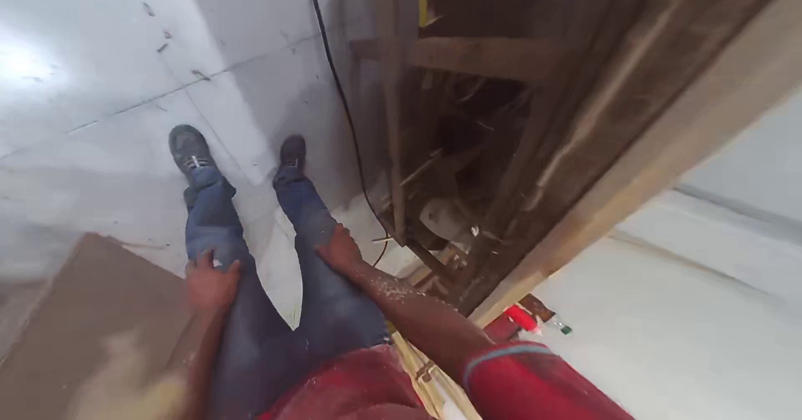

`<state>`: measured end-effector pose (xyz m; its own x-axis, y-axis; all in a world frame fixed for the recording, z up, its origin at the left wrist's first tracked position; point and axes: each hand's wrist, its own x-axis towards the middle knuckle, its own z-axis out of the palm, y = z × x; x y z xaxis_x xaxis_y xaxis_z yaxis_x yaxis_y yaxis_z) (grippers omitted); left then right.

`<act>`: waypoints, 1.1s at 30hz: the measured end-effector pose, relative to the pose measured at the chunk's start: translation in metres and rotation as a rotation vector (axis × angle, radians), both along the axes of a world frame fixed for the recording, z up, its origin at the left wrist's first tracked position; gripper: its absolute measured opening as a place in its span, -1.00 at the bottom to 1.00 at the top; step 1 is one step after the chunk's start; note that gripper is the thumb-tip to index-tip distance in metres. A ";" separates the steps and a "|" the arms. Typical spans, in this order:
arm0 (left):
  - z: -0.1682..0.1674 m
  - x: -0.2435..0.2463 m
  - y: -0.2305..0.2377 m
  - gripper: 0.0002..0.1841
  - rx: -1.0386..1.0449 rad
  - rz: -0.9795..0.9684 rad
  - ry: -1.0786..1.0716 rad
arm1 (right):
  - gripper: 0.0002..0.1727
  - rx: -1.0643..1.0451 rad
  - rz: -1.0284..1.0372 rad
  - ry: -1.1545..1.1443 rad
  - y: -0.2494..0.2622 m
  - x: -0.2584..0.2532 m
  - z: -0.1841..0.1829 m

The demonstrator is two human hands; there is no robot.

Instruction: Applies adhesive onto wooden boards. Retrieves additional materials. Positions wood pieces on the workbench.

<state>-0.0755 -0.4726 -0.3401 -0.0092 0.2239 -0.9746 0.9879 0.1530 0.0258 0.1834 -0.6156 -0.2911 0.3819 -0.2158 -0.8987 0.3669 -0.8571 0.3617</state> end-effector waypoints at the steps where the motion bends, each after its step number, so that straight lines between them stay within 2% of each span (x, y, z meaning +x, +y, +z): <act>1: -0.006 0.004 0.004 -0.29 0.007 -0.035 -0.006 | 0.11 0.018 -0.012 -0.065 0.004 -0.001 -0.019; 4: -0.015 0.004 0.007 -0.39 0.026 -0.127 -0.041 | 0.11 0.045 -0.032 -0.098 0.006 0.009 -0.063; 6: -0.017 0.001 0.006 -0.41 0.041 -0.140 -0.063 | -0.09 0.134 -0.051 -0.101 0.008 0.039 -0.091; 8: -0.017 -0.001 0.007 -0.40 0.044 -0.123 -0.073 | -0.28 0.227 -0.030 -0.219 0.022 0.095 -0.120; 10: -0.018 -0.004 0.007 -0.39 0.032 -0.120 -0.071 | -0.37 0.291 0.001 -0.443 0.038 0.166 -0.149; 14: -0.018 -0.006 0.003 -0.36 0.060 -0.103 -0.105 | -0.27 0.263 0.031 -0.900 0.064 0.312 -0.178; 16: -0.016 -0.002 0.005 -0.34 0.048 -0.081 -0.114 | -0.21 0.229 0.090 -1.046 0.062 0.373 -0.185; 18: -0.015 -0.003 0.004 -0.33 0.048 -0.051 -0.133 | -0.24 0.244 0.213 -1.139 0.052 0.413 -0.193; 23: -0.016 -0.002 -0.001 -0.31 0.066 -0.032 -0.155 | -0.37 0.231 0.392 -0.994 0.045 0.446 -0.205; 26: -0.014 0.000 0.000 -0.31 0.034 -0.075 -0.132 | -0.33 0.264 0.322 -1.065 0.028 0.444 -0.209; 30: -0.017 0.001 -0.004 -0.30 0.063 -0.093 -0.135 | -0.37 0.486 0.355 -1.093 0.002 0.444 -0.211; 33: -0.017 0.003 -0.005 -0.29 0.056 -0.092 -0.131 | -0.37 0.496 0.283 -1.061 -0.003 0.439 -0.207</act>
